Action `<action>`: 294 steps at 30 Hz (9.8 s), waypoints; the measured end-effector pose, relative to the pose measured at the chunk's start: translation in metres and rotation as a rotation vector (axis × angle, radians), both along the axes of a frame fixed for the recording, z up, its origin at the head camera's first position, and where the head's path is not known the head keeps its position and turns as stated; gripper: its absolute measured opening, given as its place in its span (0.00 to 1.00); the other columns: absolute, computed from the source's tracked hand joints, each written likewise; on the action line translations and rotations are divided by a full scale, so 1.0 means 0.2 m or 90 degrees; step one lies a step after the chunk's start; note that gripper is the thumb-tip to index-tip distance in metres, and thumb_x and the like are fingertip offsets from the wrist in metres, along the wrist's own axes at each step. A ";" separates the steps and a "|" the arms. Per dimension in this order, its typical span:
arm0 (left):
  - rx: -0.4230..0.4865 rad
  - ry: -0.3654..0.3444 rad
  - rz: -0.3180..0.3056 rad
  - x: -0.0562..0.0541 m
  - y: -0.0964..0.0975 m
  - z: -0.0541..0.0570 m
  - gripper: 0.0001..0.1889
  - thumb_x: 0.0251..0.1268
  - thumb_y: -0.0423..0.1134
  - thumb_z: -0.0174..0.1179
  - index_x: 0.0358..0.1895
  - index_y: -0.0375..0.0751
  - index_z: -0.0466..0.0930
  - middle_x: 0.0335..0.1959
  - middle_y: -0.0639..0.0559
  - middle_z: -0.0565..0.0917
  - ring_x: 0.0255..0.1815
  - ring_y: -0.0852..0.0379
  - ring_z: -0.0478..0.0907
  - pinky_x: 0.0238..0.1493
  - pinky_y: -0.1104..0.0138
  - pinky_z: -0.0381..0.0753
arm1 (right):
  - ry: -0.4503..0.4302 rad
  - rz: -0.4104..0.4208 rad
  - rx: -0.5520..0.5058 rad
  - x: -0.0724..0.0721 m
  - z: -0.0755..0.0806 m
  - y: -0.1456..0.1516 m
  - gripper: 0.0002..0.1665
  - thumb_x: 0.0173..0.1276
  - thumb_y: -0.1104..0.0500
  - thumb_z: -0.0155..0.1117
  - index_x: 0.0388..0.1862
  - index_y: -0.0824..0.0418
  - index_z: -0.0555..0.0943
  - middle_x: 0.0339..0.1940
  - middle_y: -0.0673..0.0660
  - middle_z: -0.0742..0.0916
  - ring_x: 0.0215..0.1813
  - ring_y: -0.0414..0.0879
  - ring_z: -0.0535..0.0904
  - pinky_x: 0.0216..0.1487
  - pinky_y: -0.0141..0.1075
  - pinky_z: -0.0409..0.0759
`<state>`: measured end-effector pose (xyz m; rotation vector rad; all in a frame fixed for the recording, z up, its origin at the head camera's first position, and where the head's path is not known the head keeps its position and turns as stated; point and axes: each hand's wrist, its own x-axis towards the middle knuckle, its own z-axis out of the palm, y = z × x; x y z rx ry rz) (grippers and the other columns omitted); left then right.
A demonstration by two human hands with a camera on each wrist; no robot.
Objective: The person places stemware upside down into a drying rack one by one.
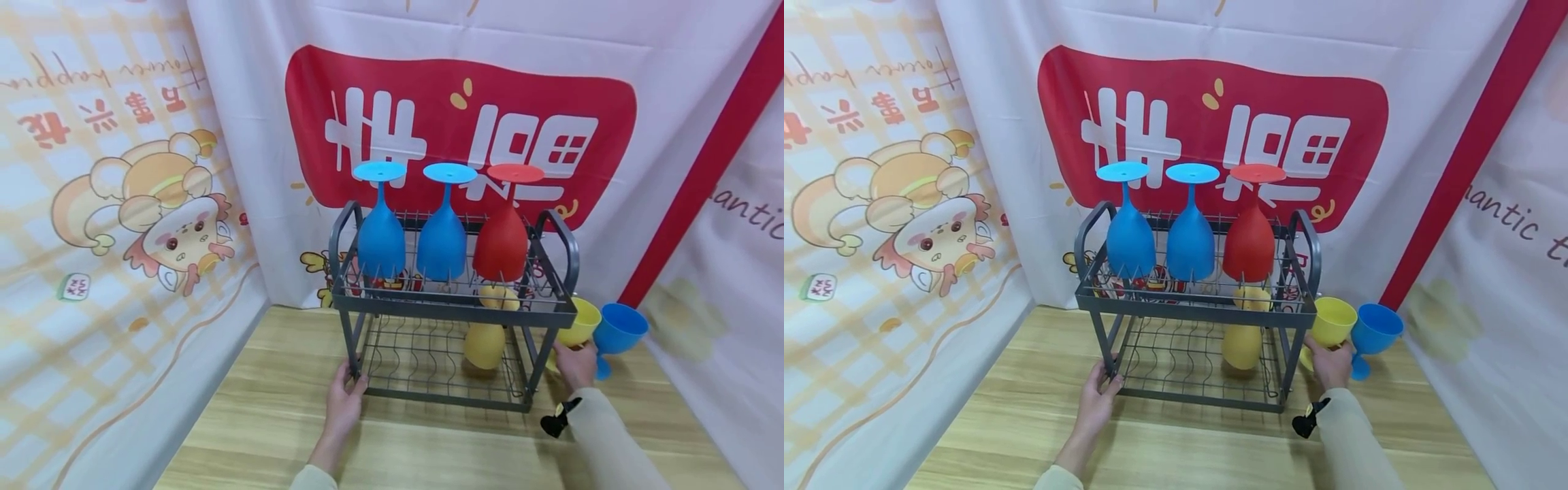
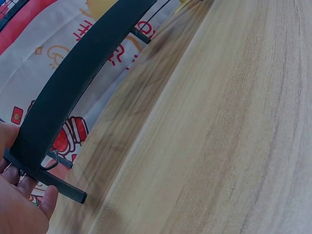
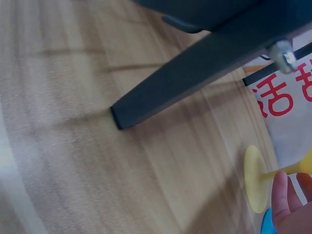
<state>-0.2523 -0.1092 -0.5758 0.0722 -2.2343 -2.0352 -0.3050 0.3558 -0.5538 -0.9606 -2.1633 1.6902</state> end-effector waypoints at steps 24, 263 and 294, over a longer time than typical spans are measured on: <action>0.000 -0.005 -0.005 -0.01 0.00 -0.01 0.28 0.78 0.34 0.58 0.78 0.44 0.69 0.80 0.36 0.70 0.83 0.31 0.62 0.77 0.37 0.69 | 0.067 0.081 -0.062 0.09 0.03 -0.07 0.66 0.65 0.33 0.75 0.87 0.57 0.48 0.83 0.66 0.66 0.76 0.56 0.70 0.76 0.49 0.76; 0.060 -0.062 -0.043 0.01 -0.02 -0.04 0.29 0.82 0.40 0.55 0.82 0.48 0.63 0.83 0.37 0.65 0.85 0.31 0.58 0.79 0.26 0.50 | 0.100 0.225 0.183 0.19 0.10 -1.18 0.55 0.64 0.41 0.79 0.83 0.54 0.63 0.74 0.62 0.80 0.70 0.63 0.80 0.68 0.63 0.80; 0.088 -0.029 -0.002 0.02 0.01 -0.05 0.29 0.83 0.38 0.53 0.82 0.44 0.63 0.82 0.35 0.65 0.84 0.31 0.61 0.82 0.31 0.54 | 0.194 0.176 0.187 0.31 0.06 -1.10 0.42 0.70 0.47 0.76 0.76 0.62 0.72 0.72 0.65 0.82 0.72 0.62 0.81 0.72 0.55 0.81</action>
